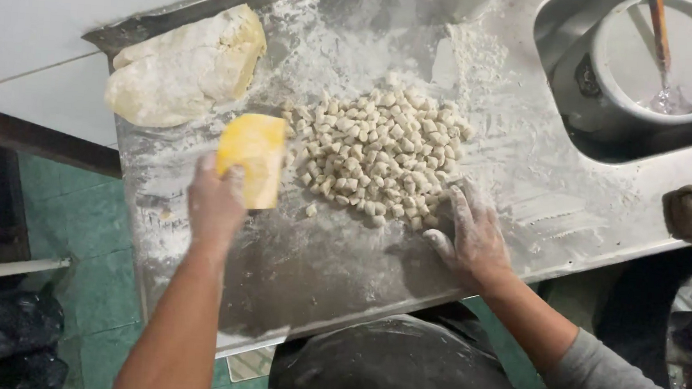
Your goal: Rolling and cutting dough to prepare gnocchi on a kitchen counter.
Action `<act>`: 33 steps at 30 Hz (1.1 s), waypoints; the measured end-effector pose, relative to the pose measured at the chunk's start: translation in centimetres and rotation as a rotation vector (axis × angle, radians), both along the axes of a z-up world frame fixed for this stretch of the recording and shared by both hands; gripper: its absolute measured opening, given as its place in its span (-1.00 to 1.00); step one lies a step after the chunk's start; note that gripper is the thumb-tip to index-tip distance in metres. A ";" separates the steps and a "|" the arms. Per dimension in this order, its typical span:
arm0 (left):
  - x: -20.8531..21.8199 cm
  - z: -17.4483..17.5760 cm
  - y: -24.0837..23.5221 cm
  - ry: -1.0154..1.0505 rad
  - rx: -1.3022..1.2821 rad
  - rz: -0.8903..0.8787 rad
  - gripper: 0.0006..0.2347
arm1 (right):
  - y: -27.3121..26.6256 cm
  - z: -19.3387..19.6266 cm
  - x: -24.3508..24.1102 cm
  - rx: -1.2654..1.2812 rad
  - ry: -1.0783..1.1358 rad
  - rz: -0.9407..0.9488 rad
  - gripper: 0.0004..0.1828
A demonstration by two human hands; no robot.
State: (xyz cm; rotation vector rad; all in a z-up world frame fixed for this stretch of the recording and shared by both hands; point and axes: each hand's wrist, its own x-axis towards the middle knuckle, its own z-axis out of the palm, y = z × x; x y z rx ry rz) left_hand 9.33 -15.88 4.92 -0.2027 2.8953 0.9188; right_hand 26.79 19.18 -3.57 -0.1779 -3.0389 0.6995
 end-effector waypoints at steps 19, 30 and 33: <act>-3.2 1.0 15.2 -0.192 -0.080 -0.340 -0.72 | 1.7 -2.8 -5.4 -0.107 0.260 0.161 0.05; -0.6 5.7 10.3 -0.039 -0.049 -0.318 -0.71 | 1.0 -1.7 -5.6 -0.061 0.261 0.152 -0.06; 0.7 7.3 5.1 -0.200 -0.037 -0.093 -0.73 | 1.3 -2.5 -4.3 -0.174 0.274 0.166 -0.15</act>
